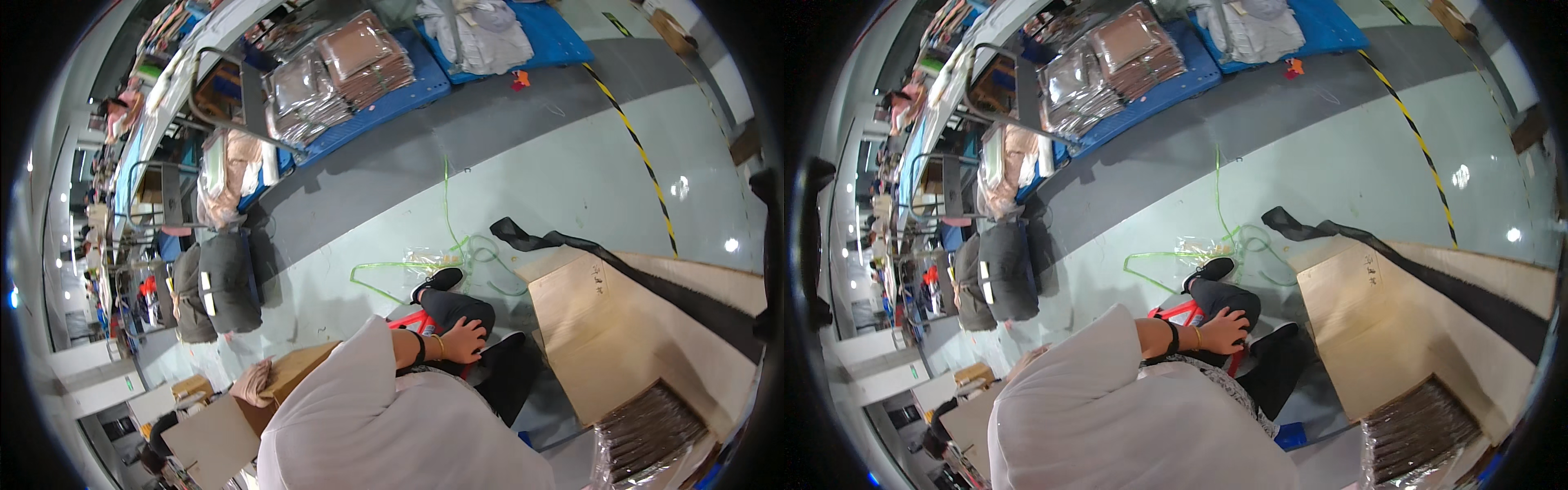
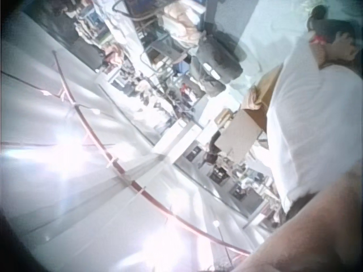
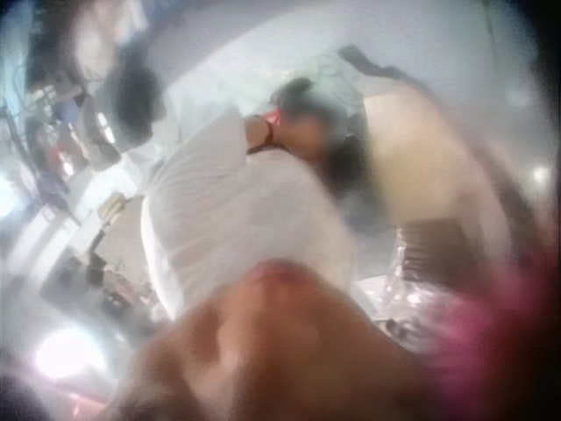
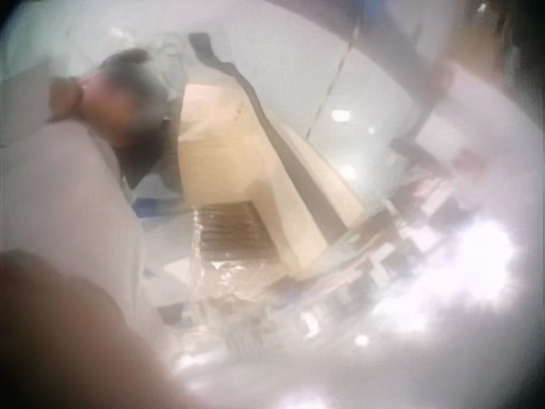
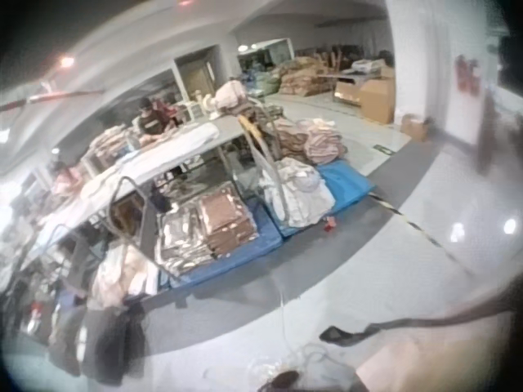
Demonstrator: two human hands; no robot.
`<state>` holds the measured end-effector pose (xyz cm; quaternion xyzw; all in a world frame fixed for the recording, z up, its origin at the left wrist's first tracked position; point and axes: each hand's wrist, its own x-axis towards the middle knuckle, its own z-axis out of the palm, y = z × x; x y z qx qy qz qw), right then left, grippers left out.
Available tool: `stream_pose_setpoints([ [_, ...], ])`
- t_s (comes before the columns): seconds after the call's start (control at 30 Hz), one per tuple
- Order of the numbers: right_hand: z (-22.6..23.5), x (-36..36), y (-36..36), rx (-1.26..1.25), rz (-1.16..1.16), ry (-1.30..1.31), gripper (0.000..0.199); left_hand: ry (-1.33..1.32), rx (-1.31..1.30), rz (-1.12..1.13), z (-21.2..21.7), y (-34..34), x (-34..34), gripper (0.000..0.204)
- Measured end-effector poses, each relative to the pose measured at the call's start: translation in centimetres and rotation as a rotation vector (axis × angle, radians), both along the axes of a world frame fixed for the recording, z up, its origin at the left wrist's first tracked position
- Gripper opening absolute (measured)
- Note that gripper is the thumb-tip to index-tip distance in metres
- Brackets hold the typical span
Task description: The person places folded garments into clear plastic bags, ties them with green string, and stacks them on a cart. They also fold a large grey cloth on the table and place it on the cart.
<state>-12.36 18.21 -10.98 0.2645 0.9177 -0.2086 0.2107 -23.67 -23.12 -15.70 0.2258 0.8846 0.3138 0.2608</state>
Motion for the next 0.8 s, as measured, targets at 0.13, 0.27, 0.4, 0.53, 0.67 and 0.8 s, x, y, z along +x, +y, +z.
stream_pose_setpoints([
  [0.13,4.5,-5.3,0.7,-0.058,0.098,-0.155,0.043,-0.103,-0.103,0.100,4.6,-4.7,2.7,0.042],
  [0.27,7.5,-11.6,-2.3,-0.107,0.239,-0.287,0.042,-0.260,-0.111,0.343,7.1,-11.7,6.8,0.047],
  [0.4,8.6,-17.5,-10.9,-0.150,0.383,-0.360,0.042,-0.293,0.103,0.777,4.3,-20.6,9.8,0.045],
  [0.53,9.4,-22.9,-23.4,-0.190,0.510,-0.392,0.041,-0.612,0.320,1.487,0.0,-29.7,13.8,0.039],
  [0.67,12.0,-27.8,-32.3,-0.198,0.594,-0.385,0.041,-0.506,0.230,1.819,-1.6,-36.0,19.3,0.035],
  [0.8,15.1,-31.4,-35.3,-0.146,0.638,-0.427,0.040,-0.695,0.254,1.980,-0.5,-38.8,21.5,0.031],
])
